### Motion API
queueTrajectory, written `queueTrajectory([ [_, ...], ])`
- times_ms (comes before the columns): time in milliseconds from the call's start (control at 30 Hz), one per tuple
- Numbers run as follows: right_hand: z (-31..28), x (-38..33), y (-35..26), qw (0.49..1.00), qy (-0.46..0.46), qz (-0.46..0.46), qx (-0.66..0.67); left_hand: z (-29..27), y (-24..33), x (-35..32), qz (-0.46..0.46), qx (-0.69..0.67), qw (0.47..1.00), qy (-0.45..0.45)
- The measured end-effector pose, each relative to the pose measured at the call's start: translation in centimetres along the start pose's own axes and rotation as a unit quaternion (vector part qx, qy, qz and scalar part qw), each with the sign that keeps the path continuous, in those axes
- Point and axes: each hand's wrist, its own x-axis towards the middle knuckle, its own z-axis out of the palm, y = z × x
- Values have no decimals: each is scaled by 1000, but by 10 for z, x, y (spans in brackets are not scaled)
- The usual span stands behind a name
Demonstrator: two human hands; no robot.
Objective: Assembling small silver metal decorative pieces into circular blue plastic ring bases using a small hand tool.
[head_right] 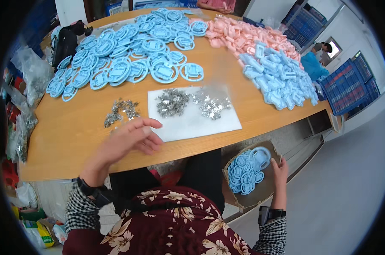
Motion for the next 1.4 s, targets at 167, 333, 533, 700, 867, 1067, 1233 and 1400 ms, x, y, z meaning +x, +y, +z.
queueTrajectory([
  [167, 52, -22, -43, 999, -36, 41, -4, -48, 26, 44, 29, 142, 985, 98],
  [333, 86, -32, -98, 993, -121, -13, 6, -72, 40, 143, 35, 282, 950, 131],
  [533, 81, -24, -100, 985, -158, -51, 46, -74, 22, 260, 161, 498, 831, 189],
  [700, 78, -17, -88, 983, -157, -28, 88, -66, 21, 326, 135, 658, 719, 179],
  [867, 67, -3, -83, 982, -152, 24, 110, -23, 46, 351, -25, 721, 677, 144],
  [1067, 65, 23, -82, 979, -122, 15, 165, -19, 39, 371, -34, 750, 633, 188],
  [1233, 58, 38, -106, 974, -127, -32, 183, -29, 49, 366, -59, 706, 697, 114],
  [1400, 61, 36, -111, 966, -148, -68, 203, -36, 73, 361, -53, 682, 728, 34],
])
